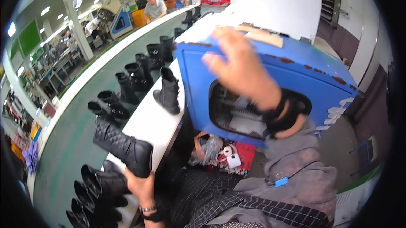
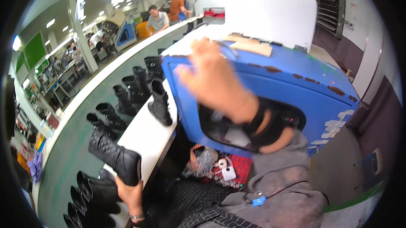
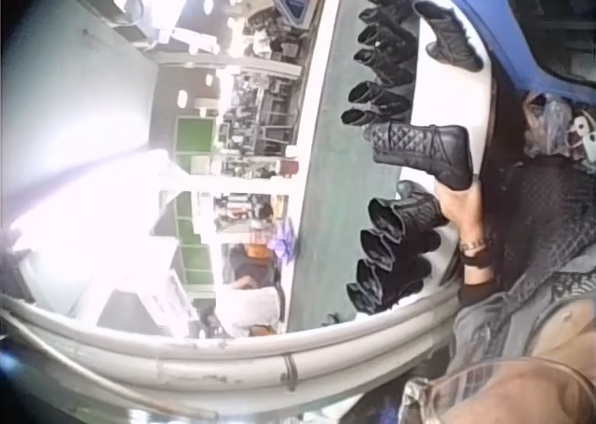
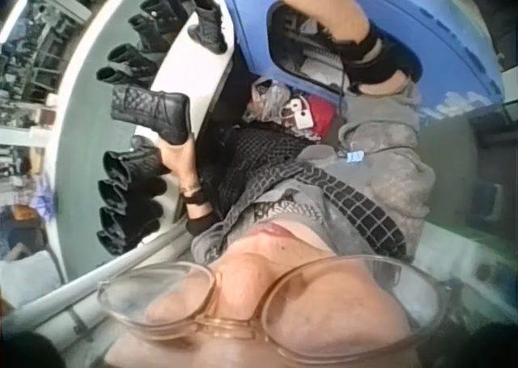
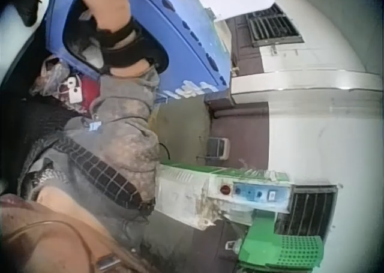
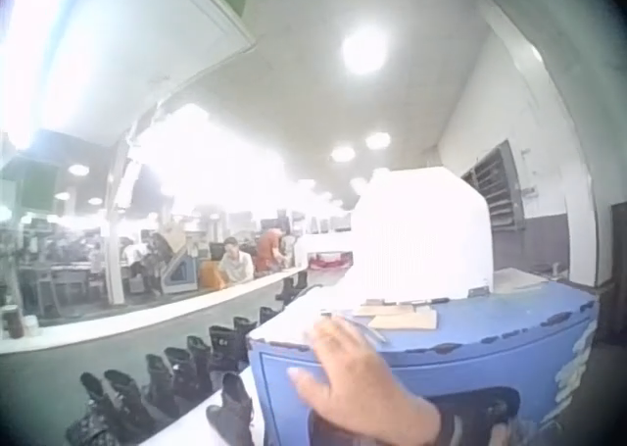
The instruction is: The worker is performing quality control on boots at a manufacturing station, checking for defects and using a small tool to clean the sole edge.
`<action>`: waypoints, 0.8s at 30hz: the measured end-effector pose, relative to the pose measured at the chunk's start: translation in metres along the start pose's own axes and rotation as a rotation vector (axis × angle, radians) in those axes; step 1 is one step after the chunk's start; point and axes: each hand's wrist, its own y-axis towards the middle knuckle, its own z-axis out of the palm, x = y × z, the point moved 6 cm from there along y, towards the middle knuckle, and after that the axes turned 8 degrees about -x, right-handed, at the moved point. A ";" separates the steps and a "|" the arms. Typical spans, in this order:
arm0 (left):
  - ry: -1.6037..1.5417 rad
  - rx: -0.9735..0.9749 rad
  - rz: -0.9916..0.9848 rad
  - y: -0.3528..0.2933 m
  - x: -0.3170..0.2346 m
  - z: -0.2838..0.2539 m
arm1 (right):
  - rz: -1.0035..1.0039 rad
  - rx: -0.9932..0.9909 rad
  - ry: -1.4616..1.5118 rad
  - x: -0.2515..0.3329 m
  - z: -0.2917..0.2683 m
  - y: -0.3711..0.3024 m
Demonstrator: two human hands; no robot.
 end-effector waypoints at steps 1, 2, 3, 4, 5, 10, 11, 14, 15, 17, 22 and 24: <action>-0.033 -0.086 0.067 -0.002 -0.007 -0.006 | 0.013 -0.008 -0.118 -0.017 0.001 0.006; 0.016 -0.042 0.032 -0.001 -0.016 -0.005 | -0.080 0.005 -0.274 -0.036 -0.002 0.011; 0.010 0.019 0.056 0.003 -0.018 0.010 | -0.150 -0.018 -0.400 -0.072 -0.012 0.008; 0.124 0.038 0.018 0.004 -0.012 0.006 | -0.299 0.182 -0.540 -0.066 -0.007 0.009; 0.115 0.105 0.001 0.006 -0.011 0.020 | -0.136 0.333 -0.471 -0.101 -0.011 0.002; 0.145 0.225 -0.132 0.016 0.016 0.018 | 0.165 0.591 -0.492 -0.112 -0.008 0.005; 0.167 0.249 -0.144 0.017 0.021 0.017 | 0.174 0.596 -0.536 -0.107 -0.007 0.006; 0.167 0.268 -0.168 0.019 0.026 0.011 | 0.173 0.538 -0.515 -0.088 -0.009 0.004; 0.180 0.285 -0.167 0.019 0.027 0.012 | 0.165 0.537 -0.513 -0.085 -0.012 0.004; 0.199 0.264 -0.143 0.018 0.026 0.017 | 0.177 0.440 -0.426 -0.079 -0.028 0.001; 0.258 0.242 -0.029 0.022 0.020 0.022 | 0.779 0.171 0.274 -0.073 -0.057 -0.034; 0.290 0.233 -0.026 0.021 0.023 0.022 | 1.071 0.189 0.871 -0.028 -0.033 -0.060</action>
